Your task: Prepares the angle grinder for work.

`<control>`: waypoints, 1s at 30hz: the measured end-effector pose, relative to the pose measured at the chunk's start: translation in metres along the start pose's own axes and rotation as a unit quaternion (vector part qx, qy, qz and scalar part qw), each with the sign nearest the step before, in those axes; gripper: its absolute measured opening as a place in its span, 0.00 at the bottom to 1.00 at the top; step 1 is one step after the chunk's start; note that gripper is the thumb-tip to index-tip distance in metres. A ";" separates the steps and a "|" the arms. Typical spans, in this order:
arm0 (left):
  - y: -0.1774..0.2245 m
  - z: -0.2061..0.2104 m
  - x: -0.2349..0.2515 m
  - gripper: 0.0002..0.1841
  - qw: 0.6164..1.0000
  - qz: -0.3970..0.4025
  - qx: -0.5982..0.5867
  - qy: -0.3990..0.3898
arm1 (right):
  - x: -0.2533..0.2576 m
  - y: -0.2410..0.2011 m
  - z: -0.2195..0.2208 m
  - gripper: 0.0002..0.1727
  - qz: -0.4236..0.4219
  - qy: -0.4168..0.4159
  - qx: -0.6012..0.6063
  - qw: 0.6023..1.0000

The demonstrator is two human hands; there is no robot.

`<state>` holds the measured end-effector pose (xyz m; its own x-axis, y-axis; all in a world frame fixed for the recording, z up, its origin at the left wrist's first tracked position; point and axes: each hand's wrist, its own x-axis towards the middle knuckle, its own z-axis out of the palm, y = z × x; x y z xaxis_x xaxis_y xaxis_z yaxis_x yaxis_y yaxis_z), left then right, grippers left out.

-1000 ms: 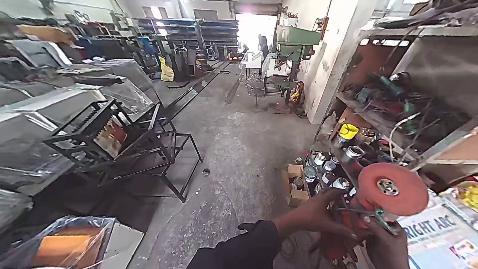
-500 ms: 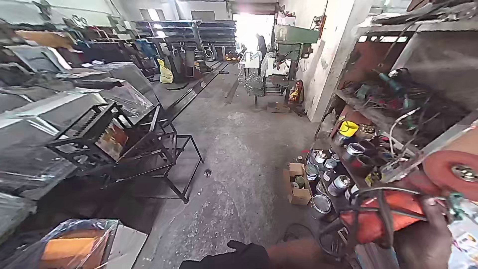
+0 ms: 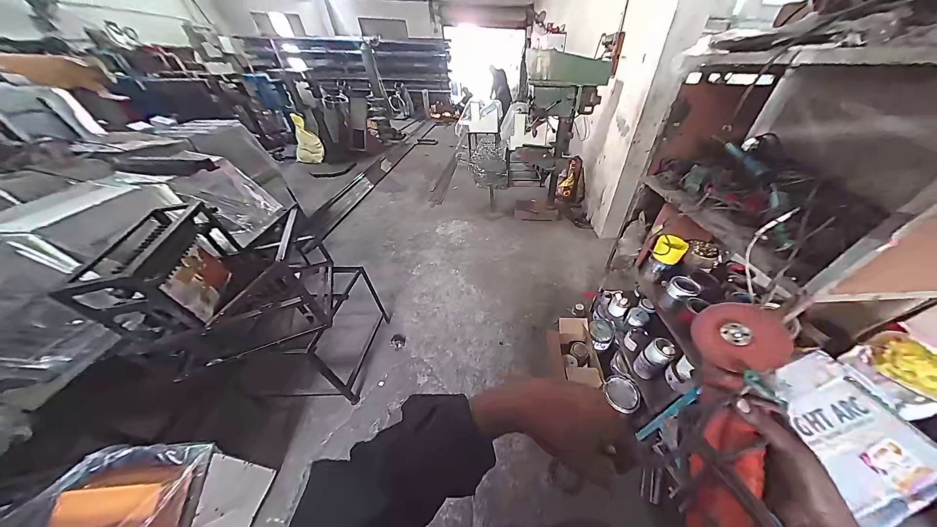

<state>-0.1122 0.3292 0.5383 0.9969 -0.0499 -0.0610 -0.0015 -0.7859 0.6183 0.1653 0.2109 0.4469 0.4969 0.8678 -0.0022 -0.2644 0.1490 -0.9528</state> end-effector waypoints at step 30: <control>-0.094 0.105 0.048 0.31 0.732 0.074 -0.615 0.284 | -0.013 0.029 0.058 0.32 0.019 -0.134 -0.036 0.990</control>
<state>-0.0728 0.3357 0.3954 0.8651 0.4608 0.1981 -0.3894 0.3681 0.8443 0.1032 0.2318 0.4371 0.2471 0.9684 0.0331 -0.2139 0.0878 -0.9729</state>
